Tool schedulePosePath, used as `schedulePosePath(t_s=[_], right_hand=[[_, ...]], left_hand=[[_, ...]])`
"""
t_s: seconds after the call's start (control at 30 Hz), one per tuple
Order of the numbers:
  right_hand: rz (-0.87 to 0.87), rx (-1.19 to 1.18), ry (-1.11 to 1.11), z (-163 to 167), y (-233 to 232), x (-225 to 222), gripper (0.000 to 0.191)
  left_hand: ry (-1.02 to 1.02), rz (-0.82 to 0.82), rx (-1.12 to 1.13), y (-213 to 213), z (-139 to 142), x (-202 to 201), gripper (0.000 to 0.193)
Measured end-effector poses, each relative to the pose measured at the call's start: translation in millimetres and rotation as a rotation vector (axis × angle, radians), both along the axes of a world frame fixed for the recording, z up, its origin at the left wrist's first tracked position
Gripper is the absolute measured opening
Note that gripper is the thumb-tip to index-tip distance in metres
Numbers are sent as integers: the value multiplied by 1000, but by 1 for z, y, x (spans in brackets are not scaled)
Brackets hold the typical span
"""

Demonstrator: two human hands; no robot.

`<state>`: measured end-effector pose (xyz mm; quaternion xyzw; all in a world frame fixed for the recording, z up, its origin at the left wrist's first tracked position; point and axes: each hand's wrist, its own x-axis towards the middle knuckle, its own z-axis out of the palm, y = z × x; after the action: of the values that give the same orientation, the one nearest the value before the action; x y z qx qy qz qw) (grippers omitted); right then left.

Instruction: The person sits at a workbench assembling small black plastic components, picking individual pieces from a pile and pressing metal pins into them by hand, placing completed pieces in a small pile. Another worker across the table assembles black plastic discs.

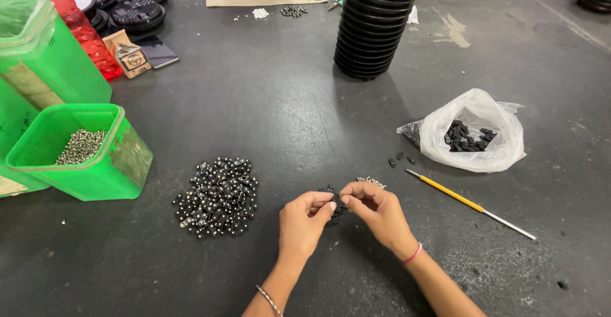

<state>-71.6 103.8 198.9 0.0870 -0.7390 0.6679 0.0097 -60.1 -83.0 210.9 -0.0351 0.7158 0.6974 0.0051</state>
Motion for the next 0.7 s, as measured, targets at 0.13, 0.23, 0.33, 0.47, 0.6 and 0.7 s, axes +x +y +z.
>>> schedulePosePath(t_s=[0.13,0.23,0.33,0.47,0.6,0.7], right_hand=[[-4,89,40,4,-4,4,15],[-10,101,26,7,-5,5,14],[-7,94,9,9,-6,5,14],[7,29,-27,11,-7,5,20],[50,2,-92,11,-4,4,22],[67,9,-45,8,0,3,22]], left_hand=[[16,-8,16,2,4,3,20],[39,-8,16,2,6,5,18],[86,-1,-19,1,9,7,16],[152,-11,-72,0,11,9,13],[277,-32,-92,0,12,11,11],[296,-27,-116,1,12,11,11]])
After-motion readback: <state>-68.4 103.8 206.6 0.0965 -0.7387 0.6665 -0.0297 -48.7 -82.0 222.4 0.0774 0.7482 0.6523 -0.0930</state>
